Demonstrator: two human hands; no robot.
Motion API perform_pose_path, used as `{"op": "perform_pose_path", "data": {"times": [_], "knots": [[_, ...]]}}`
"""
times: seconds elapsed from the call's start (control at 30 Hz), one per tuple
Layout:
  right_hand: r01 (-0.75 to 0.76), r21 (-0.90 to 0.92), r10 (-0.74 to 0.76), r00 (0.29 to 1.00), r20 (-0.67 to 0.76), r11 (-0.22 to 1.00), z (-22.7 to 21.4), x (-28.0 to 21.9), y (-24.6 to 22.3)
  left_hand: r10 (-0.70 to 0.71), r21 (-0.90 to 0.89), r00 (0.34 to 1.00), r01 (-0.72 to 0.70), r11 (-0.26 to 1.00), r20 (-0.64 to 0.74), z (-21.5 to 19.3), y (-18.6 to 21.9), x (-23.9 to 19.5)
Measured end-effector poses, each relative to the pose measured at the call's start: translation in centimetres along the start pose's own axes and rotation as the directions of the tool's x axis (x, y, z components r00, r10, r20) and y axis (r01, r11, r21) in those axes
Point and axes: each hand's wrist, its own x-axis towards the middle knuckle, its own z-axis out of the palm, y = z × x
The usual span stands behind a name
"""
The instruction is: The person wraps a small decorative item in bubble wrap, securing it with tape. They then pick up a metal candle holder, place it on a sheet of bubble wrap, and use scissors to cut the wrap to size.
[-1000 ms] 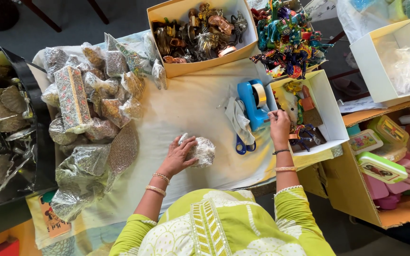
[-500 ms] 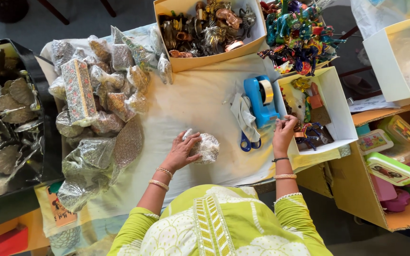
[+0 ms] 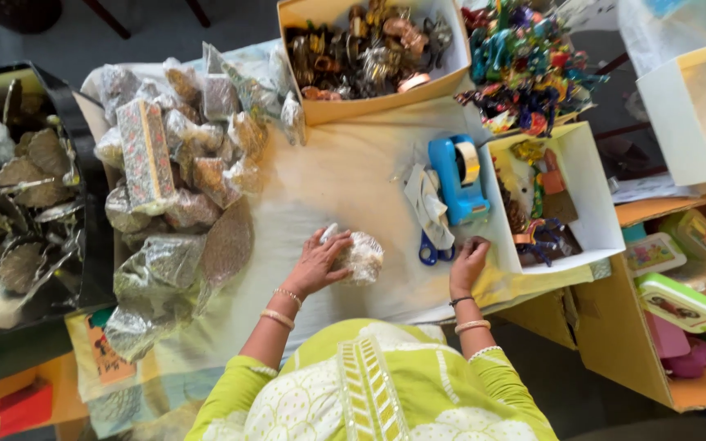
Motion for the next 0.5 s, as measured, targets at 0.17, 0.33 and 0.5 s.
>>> {"op": "perform_pose_path", "data": {"times": [0.17, 0.33, 0.5], "knots": [[0.027, 0.146, -0.041, 0.994, 0.097, 0.989, -0.7, -1.2, -8.0, 0.011, 0.011, 1.0, -0.011, 1.0, -0.023, 0.3, 0.0, 0.2], [-0.046, 0.197, -0.046, 0.899, 0.435, 0.979, 3.9, -3.1, -15.3, 0.023, 0.017, 0.999, -0.022, 1.0, -0.036, 0.5, -0.2, 0.3], [0.129, 0.151, -0.197, 0.686, 0.7, 0.98, 8.7, -3.8, -16.9, 0.025, -0.017, 0.999, -0.026, 1.0, -0.045, 0.4, -0.2, 0.2]]}}
